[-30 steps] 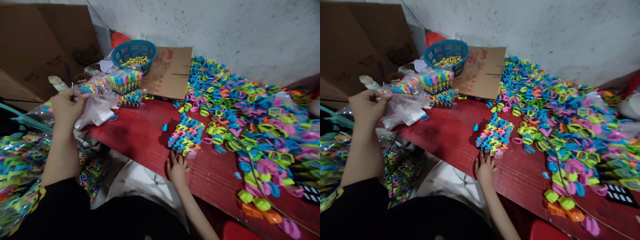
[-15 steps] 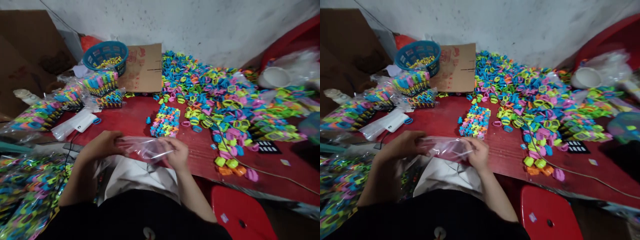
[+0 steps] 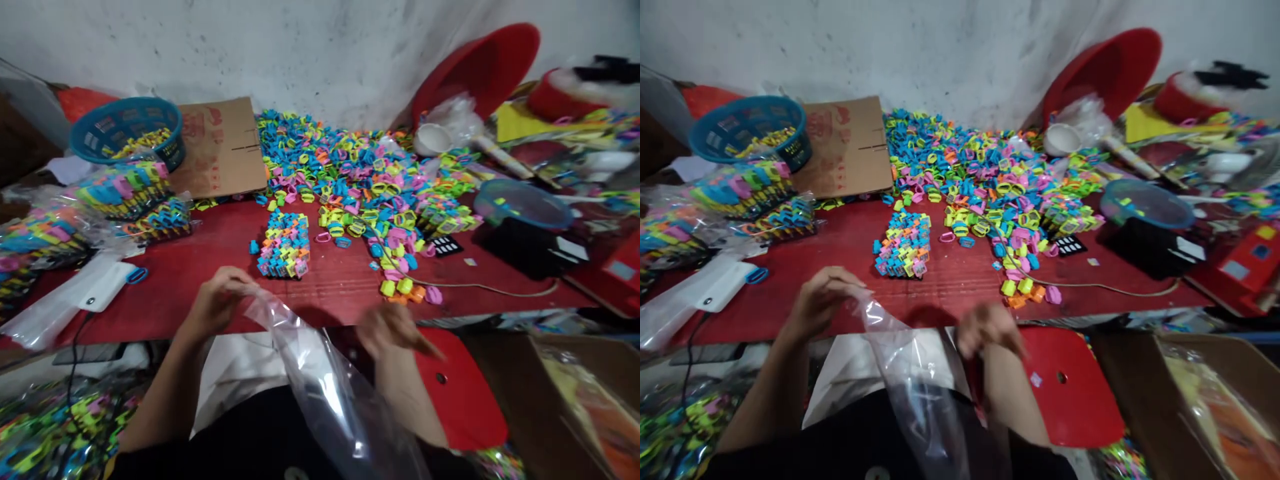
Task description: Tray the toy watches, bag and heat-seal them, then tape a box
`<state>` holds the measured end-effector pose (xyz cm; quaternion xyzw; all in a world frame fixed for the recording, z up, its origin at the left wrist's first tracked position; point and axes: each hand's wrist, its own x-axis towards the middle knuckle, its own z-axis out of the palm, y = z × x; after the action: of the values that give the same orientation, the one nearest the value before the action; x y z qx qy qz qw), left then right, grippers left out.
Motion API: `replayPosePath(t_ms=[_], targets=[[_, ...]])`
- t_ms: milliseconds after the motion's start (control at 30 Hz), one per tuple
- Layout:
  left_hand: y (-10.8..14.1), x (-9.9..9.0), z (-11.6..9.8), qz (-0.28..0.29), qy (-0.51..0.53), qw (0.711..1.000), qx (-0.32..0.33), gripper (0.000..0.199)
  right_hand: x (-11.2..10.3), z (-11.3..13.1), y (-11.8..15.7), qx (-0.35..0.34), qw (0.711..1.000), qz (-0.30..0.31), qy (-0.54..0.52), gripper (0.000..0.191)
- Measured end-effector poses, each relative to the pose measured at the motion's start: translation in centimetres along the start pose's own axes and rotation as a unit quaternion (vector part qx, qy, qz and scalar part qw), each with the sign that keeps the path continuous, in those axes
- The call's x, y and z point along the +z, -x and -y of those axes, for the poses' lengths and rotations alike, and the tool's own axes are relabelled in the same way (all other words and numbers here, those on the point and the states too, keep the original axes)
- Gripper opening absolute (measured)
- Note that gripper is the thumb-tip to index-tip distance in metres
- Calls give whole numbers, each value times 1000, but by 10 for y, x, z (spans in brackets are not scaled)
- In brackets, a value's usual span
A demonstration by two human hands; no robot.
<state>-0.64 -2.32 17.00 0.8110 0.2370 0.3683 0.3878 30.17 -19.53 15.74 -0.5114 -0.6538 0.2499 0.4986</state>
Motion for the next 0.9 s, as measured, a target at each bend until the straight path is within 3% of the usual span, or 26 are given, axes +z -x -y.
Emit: replayPosePath(t_ms=[100, 167, 233, 400, 533, 600, 733, 833, 900], targets=[[-13, 45, -7, 146, 22, 987, 69, 40, 50, -25, -23, 71, 993, -46, -76, 50], [-17, 62, -6, 183, 32, 980, 65, 64, 70, -36, -25, 108, 979, -37, -169, 54], [-15, 66, 0, 187, 63, 980, 23, 71, 77, -41, -20, 145, 959, -41, -240, 56], [8, 59, 20, 101, 227, 962, -111, 33, 68, -43, -2, 208, 933, -44, -289, 54], [11, 62, 42, -12, 371, 904, -214, 42, 61, -55, -5, 247, 884, -128, -375, 54], [-1, 63, 59, -70, 350, 903, -239, 49, 59, -67, -17, 254, 886, -179, -344, 49], [-45, 65, 100, -150, 319, 908, -227, 62, 58, -98, -62, 238, 906, -261, -235, 41], [-73, 68, 126, -156, 349, 894, -235, 67, 62, -125, -91, 242, 902, -306, -183, 44], [-79, 69, 137, -146, 370, 884, -247, 70, 64, -141, -97, 270, 903, -296, -158, 50]])
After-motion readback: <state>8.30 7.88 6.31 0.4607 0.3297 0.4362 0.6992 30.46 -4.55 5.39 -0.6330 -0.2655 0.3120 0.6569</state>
